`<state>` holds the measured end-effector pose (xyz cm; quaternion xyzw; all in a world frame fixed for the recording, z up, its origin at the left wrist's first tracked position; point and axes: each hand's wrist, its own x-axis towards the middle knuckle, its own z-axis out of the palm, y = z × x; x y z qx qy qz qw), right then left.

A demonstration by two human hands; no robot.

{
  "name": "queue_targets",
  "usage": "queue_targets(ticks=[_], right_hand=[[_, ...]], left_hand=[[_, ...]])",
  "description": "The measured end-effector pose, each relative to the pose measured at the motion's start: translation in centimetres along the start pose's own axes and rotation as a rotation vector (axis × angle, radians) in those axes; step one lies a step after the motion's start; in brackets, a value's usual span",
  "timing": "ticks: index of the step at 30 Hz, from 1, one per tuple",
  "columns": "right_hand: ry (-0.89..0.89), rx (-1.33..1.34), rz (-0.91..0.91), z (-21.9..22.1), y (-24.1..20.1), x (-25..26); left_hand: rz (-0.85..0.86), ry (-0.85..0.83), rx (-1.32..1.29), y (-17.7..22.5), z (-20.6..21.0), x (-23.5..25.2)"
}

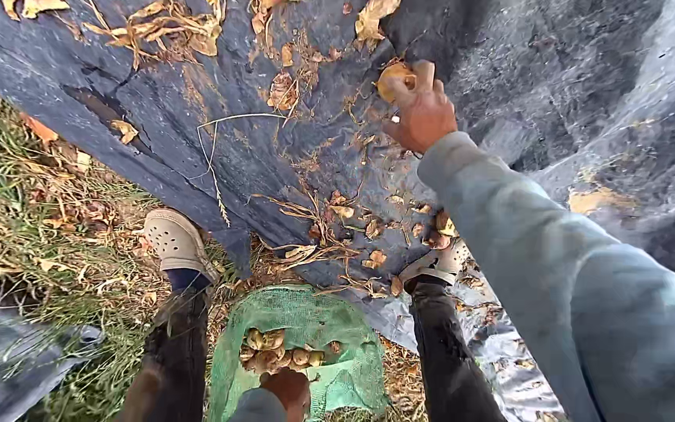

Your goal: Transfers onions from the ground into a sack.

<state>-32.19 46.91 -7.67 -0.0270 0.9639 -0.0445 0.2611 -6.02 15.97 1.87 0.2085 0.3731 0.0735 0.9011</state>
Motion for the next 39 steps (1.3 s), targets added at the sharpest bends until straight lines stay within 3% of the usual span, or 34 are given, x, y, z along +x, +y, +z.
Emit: queue_targets(ticks=[1,2,4,6,8,10,12,14,16,18,21,23,26,28,30,32,35,39], right_hand=[[0.041,0.091,0.058,3.8,2.1,3.0],[-0.052,0.177,0.149,5.4,2.9,5.2],[-0.159,0.322,0.273,6.0,1.9,5.9],[-0.209,0.538,0.214,6.0,-0.9,1.4],[-0.446,0.720,0.019,6.1,-3.1,-5.0],[-0.637,0.578,0.007,6.9,-2.8,-10.2],[-0.481,0.269,0.248,8.2,1.7,-12.6],[-0.333,0.123,0.511,9.6,8.1,-12.0],[-0.359,0.128,0.657,11.8,13.5,-10.7],[-0.395,0.165,0.706,13.3,15.8,-9.3],[-0.285,0.243,0.660,11.9,11.7,-9.7],[-0.228,0.437,0.436,9.7,5.8,-13.1],[-0.543,0.713,0.054,9.0,-0.8,-19.4],[-0.545,0.511,0.144,10.6,0.8,-21.2],[-0.416,0.293,0.469,13.0,6.8,-20.6],[-0.402,0.253,0.704,15.5,12.7,-19.4],[-0.529,0.268,0.725,18.2,16.3,-18.1],[-0.560,0.235,0.697,17.7,16.3,-16.8]], left_hand=[[0.025,0.036,0.007,0.1,0.0,-0.3],[0.041,0.073,0.024,0.7,-0.3,-1.4],[-0.106,-0.086,0.031,5.1,-3.9,-5.4],[-0.116,-0.113,0.043,5.7,-4.5,-5.8],[0.070,0.118,0.047,1.3,-1.2,-2.5],[0.040,0.080,0.010,-0.8,-0.1,0.2],[-0.025,0.009,0.008,-0.7,0.0,0.9],[-0.040,-0.012,-0.008,0.4,-1.1,0.1],[-0.036,-0.007,-0.018,0.6,-1.2,-0.1],[-0.033,0.034,-0.028,-0.1,-0.2,0.8],[-0.053,0.003,-0.016,-0.2,0.0,1.4],[-0.021,0.018,-0.020,-0.4,0.2,1.9],[0.000,0.030,-0.010,-1.1,0.8,2.7],[-0.035,-0.005,0.010,-1.0,0.7,2.5],[-0.044,-0.018,0.004,-0.6,0.5,2.3],[-0.052,0.012,-0.011,-1.0,0.8,2.6],[-0.086,0.001,-0.028,-1.0,0.9,2.9],[-0.116,-0.018,-0.021,-0.3,0.8,2.6]])
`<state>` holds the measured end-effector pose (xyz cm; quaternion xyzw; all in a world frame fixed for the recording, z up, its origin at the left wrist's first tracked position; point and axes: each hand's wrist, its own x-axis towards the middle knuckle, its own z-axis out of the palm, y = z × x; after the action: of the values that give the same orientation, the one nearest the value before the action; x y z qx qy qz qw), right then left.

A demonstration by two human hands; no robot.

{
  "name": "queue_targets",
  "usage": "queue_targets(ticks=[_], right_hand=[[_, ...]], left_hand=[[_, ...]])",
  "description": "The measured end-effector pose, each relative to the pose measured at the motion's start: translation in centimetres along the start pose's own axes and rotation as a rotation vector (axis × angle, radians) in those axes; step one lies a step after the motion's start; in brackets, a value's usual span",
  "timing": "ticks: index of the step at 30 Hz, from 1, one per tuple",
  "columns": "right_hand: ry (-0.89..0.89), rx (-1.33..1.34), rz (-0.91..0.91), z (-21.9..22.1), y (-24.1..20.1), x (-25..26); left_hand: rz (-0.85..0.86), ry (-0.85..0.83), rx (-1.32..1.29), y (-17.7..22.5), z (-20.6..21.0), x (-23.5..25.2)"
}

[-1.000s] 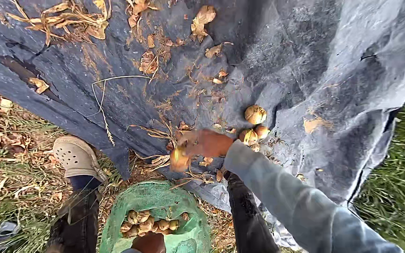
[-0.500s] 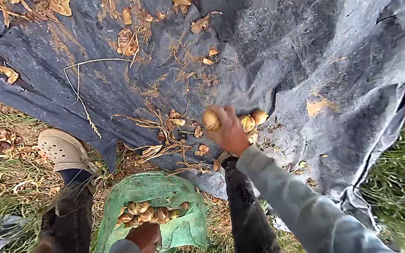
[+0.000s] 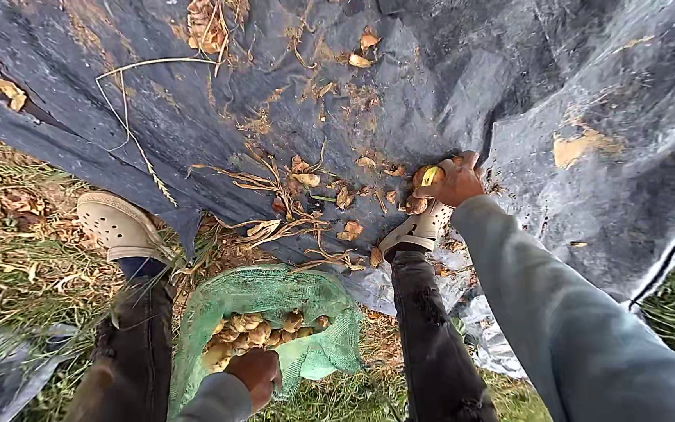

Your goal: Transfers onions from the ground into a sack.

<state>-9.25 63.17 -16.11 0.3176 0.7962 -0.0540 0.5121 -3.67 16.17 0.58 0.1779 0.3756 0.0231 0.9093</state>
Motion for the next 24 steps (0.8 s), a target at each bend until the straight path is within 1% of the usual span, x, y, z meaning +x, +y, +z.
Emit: queue_targets(ticks=[2,3,5,6,7,8,9,10,11,12,13,14,15,16,17,19,20,21,22,23,24], right_hand=[[0.034,0.000,-0.053,0.1,-1.9,-2.2],[0.088,0.024,-0.119,0.2,-3.3,-4.4],[0.226,0.107,-0.344,1.4,-6.9,-10.8],[0.235,0.147,-0.491,2.3,-8.8,-14.6],[0.134,0.171,-0.646,3.1,-10.2,-18.5],[-0.063,0.144,-0.780,4.0,-11.1,-21.3],[-0.279,0.073,-0.872,4.6,-11.7,-22.4],[-0.409,0.026,-0.880,5.2,-11.9,-22.0],[-0.401,0.013,-0.804,5.8,-11.3,-20.6],[-0.271,0.009,-0.669,6.5,-10.0,-18.4],[-0.140,-0.001,-0.486,6.8,-8.5,-15.6],[-0.062,-0.018,-0.279,6.9,-7.2,-12.6],[-0.020,-0.032,-0.105,7.2,-5.7,-9.6],[0.007,-0.040,0.013,7.6,-4.4,-7.0],[0.014,-0.040,0.087,7.9,-3.3,-5.0],[0.052,0.007,0.125,7.8,-2.2,-3.1],[0.071,0.061,0.113,7.4,-2.4,-3.4],[0.100,0.132,0.062,6.6,-3.2,-4.7],[0.134,0.221,-0.044,5.8,-4.7,-7.2],[0.156,0.300,-0.220,5.4,-6.4,-10.6],[0.109,0.354,-0.429,5.2,-7.9,-14.4]], left_hand=[[0.012,0.011,-0.016,0.3,0.0,-0.3],[0.018,0.014,-0.015,0.3,-0.1,-0.5],[0.020,0.005,-0.016,0.2,-0.1,-0.6],[0.021,0.009,-0.015,0.1,0.0,-0.5],[0.022,0.014,-0.013,0.2,0.2,-0.4],[0.018,0.012,-0.006,0.3,0.3,-0.5],[0.005,0.008,0.005,0.5,0.0,-0.6],[-0.015,-0.001,0.021,0.8,-0.4,-1.0],[-0.034,-0.021,0.036,1.1,-0.5,-1.5],[-0.033,-0.035,0.041,1.3,-0.2,-1.8],[-0.003,-0.035,0.027,1.1,0.2,-1.7],[0.034,-0.025,0.007,1.0,0.5,-1.6],[0.064,-0.014,-0.005,0.9,0.6,-1.6],[0.083,-0.007,-0.013,0.9,0.4,-1.4],[0.096,-0.001,-0.020,0.9,0.3,-1.3],[0.108,0.018,-0.034,0.7,0.4,-1.1],[0.110,0.025,-0.041,0.6,0.6,-1.2],[0.111,0.034,-0.050,0.6,0.7,-1.3],[0.111,0.042,-0.070,0.8,0.8,-1.6],[0.114,0.055,-0.089,0.9,0.9,-1.8],[0.120,0.078,-0.100,0.9,1.1,-1.7]])
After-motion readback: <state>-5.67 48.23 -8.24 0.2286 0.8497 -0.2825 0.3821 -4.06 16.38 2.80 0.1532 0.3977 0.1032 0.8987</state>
